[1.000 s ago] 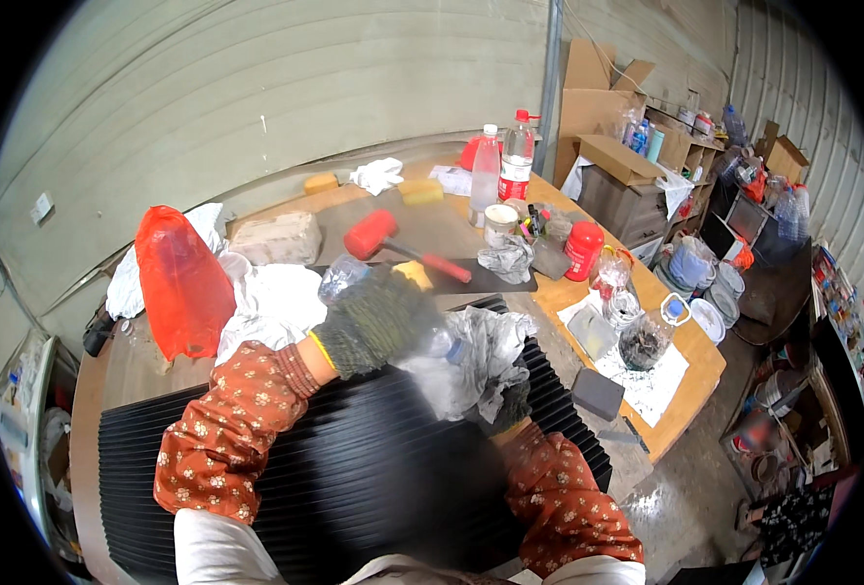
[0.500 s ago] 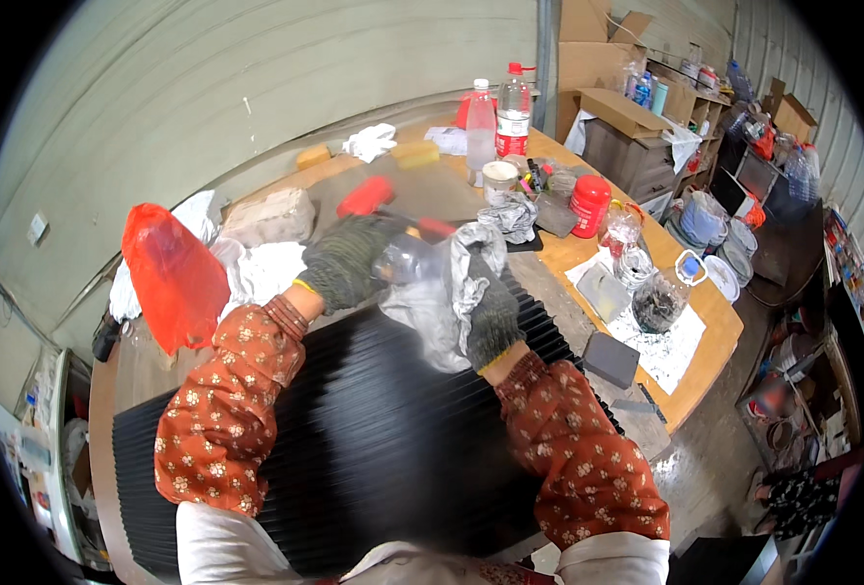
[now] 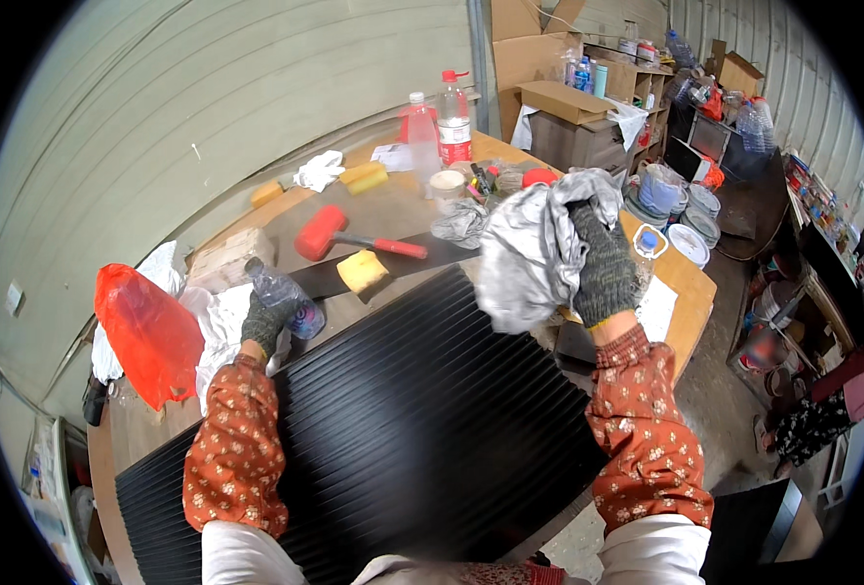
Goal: The person cleans a black ribbed solar panel on a workbench using a cloth and a sponge. They wipe the surface repeatedly, flip the panel to clean the other side, and continue scrubbing with the sponge.
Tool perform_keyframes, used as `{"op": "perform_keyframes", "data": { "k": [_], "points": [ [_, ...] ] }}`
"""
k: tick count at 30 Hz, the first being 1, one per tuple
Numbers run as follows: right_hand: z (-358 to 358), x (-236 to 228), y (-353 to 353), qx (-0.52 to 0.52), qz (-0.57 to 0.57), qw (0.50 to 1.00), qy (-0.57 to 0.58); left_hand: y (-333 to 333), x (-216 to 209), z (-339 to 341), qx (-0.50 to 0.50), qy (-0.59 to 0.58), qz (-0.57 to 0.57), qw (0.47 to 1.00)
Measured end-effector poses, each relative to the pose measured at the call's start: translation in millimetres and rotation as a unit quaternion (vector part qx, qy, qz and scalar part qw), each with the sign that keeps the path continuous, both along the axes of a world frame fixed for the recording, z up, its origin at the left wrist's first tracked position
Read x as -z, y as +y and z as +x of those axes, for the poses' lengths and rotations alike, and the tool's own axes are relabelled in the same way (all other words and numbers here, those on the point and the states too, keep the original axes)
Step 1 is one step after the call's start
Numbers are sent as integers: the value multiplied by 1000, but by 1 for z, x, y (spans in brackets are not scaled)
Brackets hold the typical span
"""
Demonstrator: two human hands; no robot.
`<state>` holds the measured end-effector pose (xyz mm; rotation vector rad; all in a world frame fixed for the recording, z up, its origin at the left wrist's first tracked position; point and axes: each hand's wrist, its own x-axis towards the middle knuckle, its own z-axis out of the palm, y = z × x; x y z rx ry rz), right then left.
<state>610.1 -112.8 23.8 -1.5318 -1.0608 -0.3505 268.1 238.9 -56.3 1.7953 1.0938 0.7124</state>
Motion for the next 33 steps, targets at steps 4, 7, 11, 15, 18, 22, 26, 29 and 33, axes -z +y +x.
{"op": "perform_keyframes", "data": {
  "k": [4, 7, 11, 15, 18, 22, 26, 29, 33],
  "points": [
    [-75, -48, -3, -177, -161, 968, 72, -28, -13, -48, 47, 264, 106, 958],
    [-125, -25, 45, -299, -408, 849, 152, -86, -27, -55, 128, 349, 204, 906],
    [-152, 74, 62, -14, -294, 891, -345, -115, -27, -52, 84, 363, 300, 878],
    [-96, 71, 81, 68, -240, 953, -174, -114, -21, -54, 81, 378, 288, 876],
    [-10, 72, 95, 71, -483, 871, 59, -113, -19, -54, 74, 362, 310, 876],
    [21, 106, 102, 72, -493, 867, -4, -112, -19, -47, 89, 356, 250, 896],
    [19, 61, 105, 130, -457, 880, 3, -102, -30, -50, 123, 357, 268, 886],
    [-29, 10, 107, 73, -362, 929, -24, -90, -26, -62, 158, 376, 203, 890],
    [-87, 63, 121, -16, -382, 854, -353, -89, -17, -65, 156, 398, 217, 878]
  ]
}}
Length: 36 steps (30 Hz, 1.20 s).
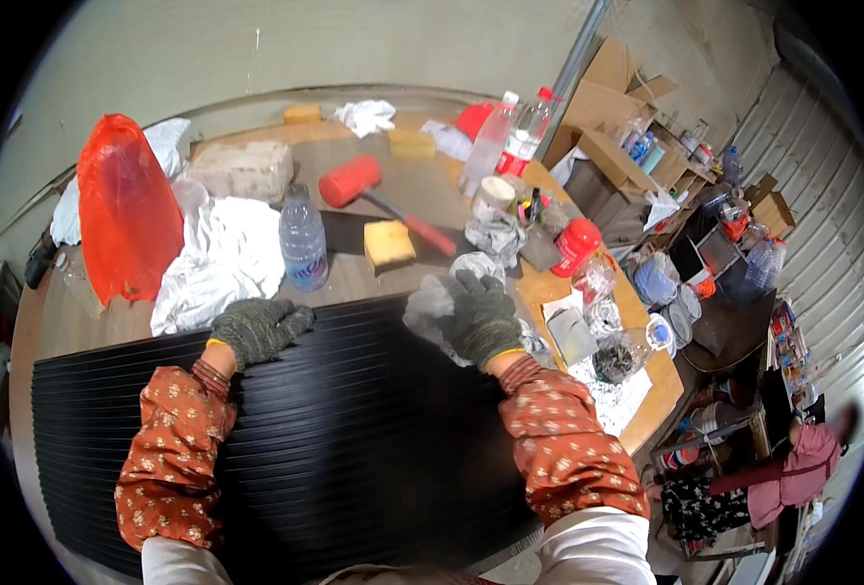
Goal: The person cleans a black ribbed solar panel on a workbench using a cloth and a sponge. They wipe the surface repeatedly, flip the panel to clean the other side, and continue scrubbing with the sponge.
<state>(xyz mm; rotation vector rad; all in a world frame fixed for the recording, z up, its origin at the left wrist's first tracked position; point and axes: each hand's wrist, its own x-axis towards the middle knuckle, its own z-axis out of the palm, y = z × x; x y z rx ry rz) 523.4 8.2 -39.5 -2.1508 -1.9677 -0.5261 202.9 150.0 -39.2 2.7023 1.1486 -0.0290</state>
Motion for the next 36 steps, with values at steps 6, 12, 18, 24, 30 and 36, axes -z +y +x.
{"op": "perform_keyframes", "data": {
  "k": [6, 12, 18, 24, 30, 36],
  "points": [
    [120, 9, -14, 291, -92, 925, 227, -15, -20, 6, -34, -48, -36, 998],
    [55, -59, -97, 26, -60, 971, 229, -2, 5, 7, 8, -68, -3, 998],
    [2, -2, -134, -15, -92, 990, 111, -14, -9, 2, -62, -54, -36, 996],
    [125, 20, -189, 237, 17, 964, 118, -15, -16, 19, -40, -64, -39, 996],
    [-21, -35, -196, 21, -43, 996, 78, -7, -2, 3, -27, -32, 7, 999],
    [77, 11, -197, 314, -223, 888, 250, -6, 2, 2, -3, -42, 18, 999]
  ]
}}
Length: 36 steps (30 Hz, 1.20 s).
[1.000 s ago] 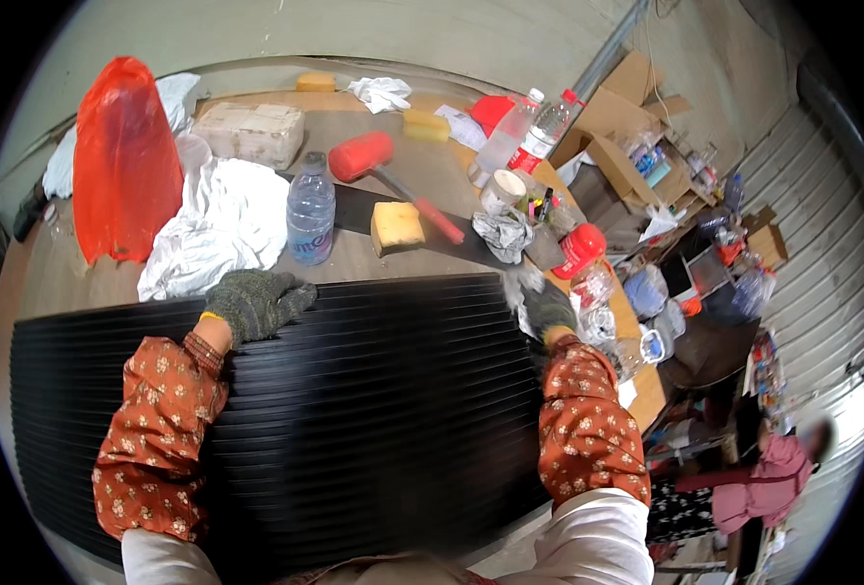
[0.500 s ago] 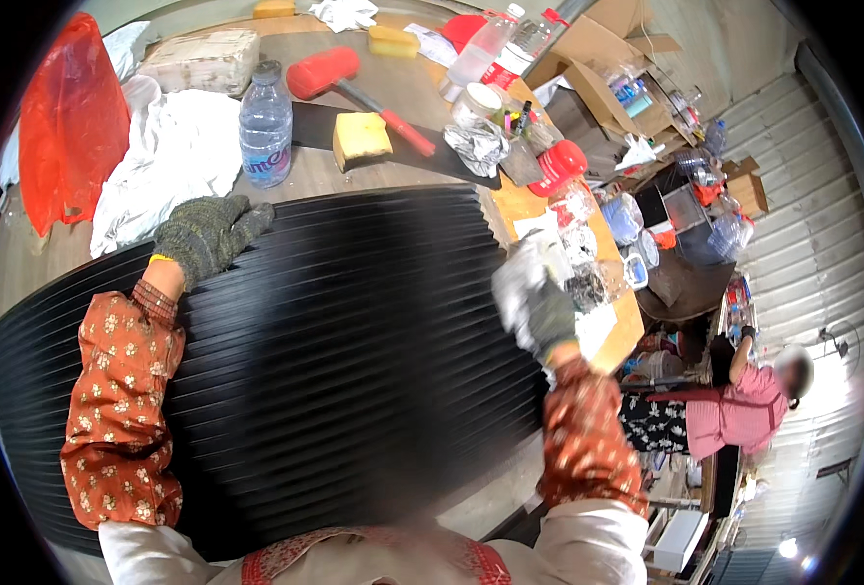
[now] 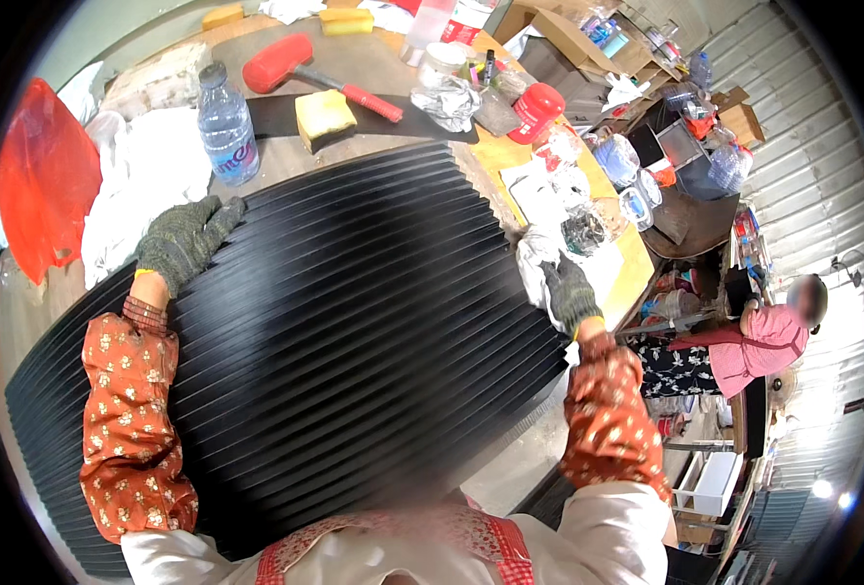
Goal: The person cleans a black ribbed solar panel on a workbench using a cloth and a sponge. They wipe the surface repeatedly, flip the panel to clean the other side, and continue scrubbing with the sponge.
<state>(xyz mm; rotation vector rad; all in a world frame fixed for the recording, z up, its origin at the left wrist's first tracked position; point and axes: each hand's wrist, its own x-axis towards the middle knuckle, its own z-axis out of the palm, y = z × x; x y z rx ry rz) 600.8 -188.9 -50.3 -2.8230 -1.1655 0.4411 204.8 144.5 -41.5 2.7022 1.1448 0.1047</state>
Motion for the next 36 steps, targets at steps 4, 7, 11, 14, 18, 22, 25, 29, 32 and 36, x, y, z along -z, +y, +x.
{"op": "perform_keyframes", "data": {
  "k": [4, 7, 11, 14, 18, 22, 25, 29, 32, 36],
  "points": [
    [14, -23, -21, -62, 123, 979, -149, -7, -16, 11, -49, 25, -39, 998],
    [-24, -50, -31, 95, 295, 909, 278, -2, 2, 7, -45, -5, -10, 999],
    [-89, -25, -17, -154, 179, 958, -162, -4, -3, 4, -52, 15, -21, 998],
    [-14, 8, -30, -7, 110, 994, -17, -1, -6, 7, -32, 30, -21, 999],
    [-7, -23, -63, 120, 248, 961, 10, -7, -20, 21, -49, 66, -40, 996],
    [-93, -44, -71, -115, 152, 976, -108, 1, -1, 0, 18, 87, 11, 996],
    [-100, -27, -67, -65, 163, 980, -92, 8, 3, -5, 47, 101, 41, 993],
    [-20, 7, -86, 141, 218, 964, 48, -1, -7, 10, 11, 115, 18, 993],
    [-11, 24, -137, 85, 183, 979, -26, -5, -14, 16, 14, 117, 5, 993],
    [-109, -15, -85, -123, 221, 957, -144, 8, 9, -18, 24, 89, 52, 994]
  ]
}}
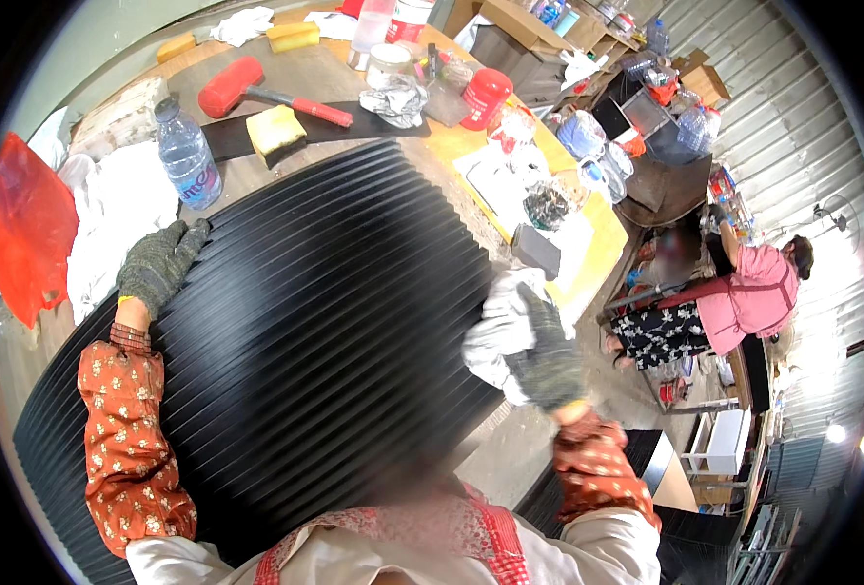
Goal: The person cleans a black ribbed solar panel on a workbench using a cloth and a sponge. They wipe the surface repeatedly, flip the panel to clean the other side, and continue scrubbing with the sponge.
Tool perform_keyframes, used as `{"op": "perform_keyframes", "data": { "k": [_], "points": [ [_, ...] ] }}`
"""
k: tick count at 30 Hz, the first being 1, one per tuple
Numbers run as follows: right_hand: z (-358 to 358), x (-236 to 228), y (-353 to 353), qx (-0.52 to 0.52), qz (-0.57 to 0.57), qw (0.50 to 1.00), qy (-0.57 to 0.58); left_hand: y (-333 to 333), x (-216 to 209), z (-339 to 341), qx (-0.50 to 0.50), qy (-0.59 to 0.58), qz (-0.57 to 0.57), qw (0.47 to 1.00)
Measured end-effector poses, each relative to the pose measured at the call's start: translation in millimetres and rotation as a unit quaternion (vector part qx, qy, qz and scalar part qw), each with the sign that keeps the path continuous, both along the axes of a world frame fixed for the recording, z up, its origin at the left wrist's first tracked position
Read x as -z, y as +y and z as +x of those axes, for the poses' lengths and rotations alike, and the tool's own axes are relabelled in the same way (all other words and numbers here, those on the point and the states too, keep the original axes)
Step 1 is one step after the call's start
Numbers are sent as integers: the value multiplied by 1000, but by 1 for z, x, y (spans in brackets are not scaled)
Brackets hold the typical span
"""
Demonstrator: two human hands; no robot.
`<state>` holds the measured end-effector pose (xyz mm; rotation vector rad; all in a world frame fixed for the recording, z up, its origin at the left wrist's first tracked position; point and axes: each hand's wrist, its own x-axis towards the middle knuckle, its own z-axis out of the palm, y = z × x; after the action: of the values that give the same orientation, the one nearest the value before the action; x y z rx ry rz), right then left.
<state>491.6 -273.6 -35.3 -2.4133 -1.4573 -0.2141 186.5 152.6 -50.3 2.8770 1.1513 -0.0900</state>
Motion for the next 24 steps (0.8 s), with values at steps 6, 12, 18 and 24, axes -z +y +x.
{"op": "perform_keyframes", "data": {
  "k": [6, 12, 18, 24],
  "points": [
    [87, 71, -66, 234, -109, 966, -25, -14, -16, 37, -61, -38, -64, 995],
    [-50, 27, -1, -8, 30, 999, 9, -5, -5, 24, -48, -66, -49, 995],
    [-54, 2, 37, -140, -28, 990, -16, 15, 17, 1, -19, -76, -18, 997],
    [-63, -10, 71, -201, -42, 977, -53, -18, -32, 37, -84, -27, -103, 991]
  ]
}}
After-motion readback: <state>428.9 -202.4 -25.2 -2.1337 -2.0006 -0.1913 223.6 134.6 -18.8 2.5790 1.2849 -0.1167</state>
